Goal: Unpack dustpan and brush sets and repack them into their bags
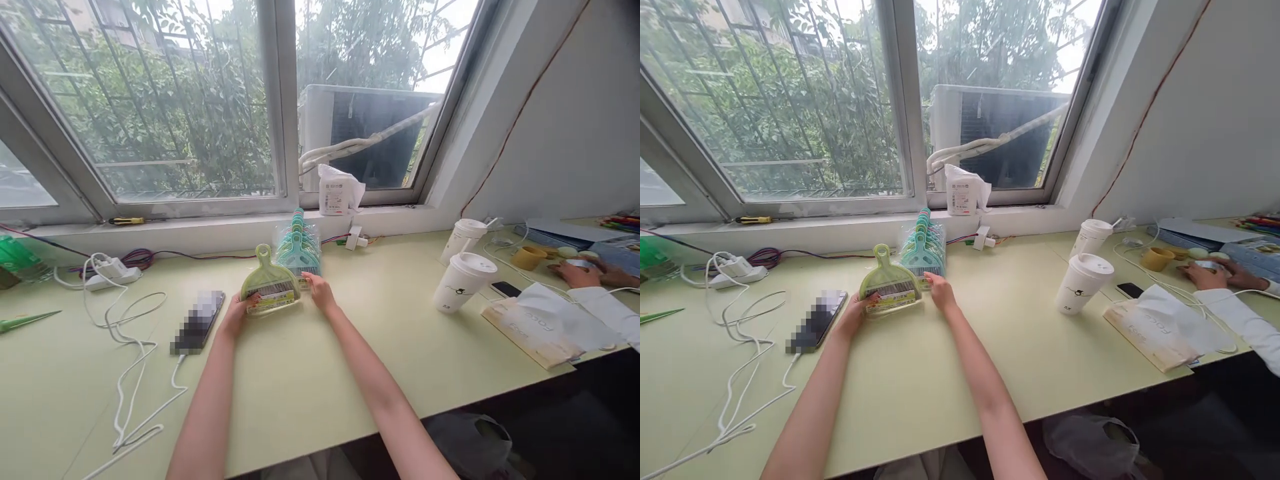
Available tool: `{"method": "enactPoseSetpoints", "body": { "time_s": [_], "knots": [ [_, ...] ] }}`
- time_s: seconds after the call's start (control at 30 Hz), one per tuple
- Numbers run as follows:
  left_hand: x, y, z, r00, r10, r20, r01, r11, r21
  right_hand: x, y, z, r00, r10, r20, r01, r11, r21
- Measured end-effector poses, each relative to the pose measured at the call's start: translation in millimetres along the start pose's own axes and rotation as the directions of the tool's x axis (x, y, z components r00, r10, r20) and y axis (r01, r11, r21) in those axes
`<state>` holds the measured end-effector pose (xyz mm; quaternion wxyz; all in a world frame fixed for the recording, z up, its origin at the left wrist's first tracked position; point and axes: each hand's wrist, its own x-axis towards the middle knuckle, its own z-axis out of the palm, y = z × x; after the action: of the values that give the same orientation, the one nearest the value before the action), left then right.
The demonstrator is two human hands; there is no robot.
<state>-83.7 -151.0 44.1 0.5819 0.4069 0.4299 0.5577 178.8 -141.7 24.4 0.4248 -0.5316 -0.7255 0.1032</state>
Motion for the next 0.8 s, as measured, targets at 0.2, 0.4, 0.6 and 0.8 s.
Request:
{"method": "enactPoseSetpoints", "body": {
  "time_s": [0.2,0.4,0.6,0.8],
  "knots": [
    [-12,-5,-30.8,0.974,0.008,-0.226,-0.049,0.984,-0.173,9,-7,21,0.978,-0.123,0.169,0.181,0.905,-0.386],
    [-8,-8,-22.9,0.926,-0.026,-0.376,-0.052,0.979,-0.197,22,-5,27,0.983,-0.079,0.166,0.159,0.821,-0.549],
    [-10,-8,-21.7,0.918,-0.039,-0.395,-0.029,0.986,-0.164,41,-5,31,0.977,0.084,0.195,0.055,0.788,-0.613],
    [-8,-10,-19.2,0.941,-0.024,-0.338,-0.025,0.99,-0.139,35,-2,26,0.979,-0.045,0.2,0.156,0.797,-0.584]
  ]
}}
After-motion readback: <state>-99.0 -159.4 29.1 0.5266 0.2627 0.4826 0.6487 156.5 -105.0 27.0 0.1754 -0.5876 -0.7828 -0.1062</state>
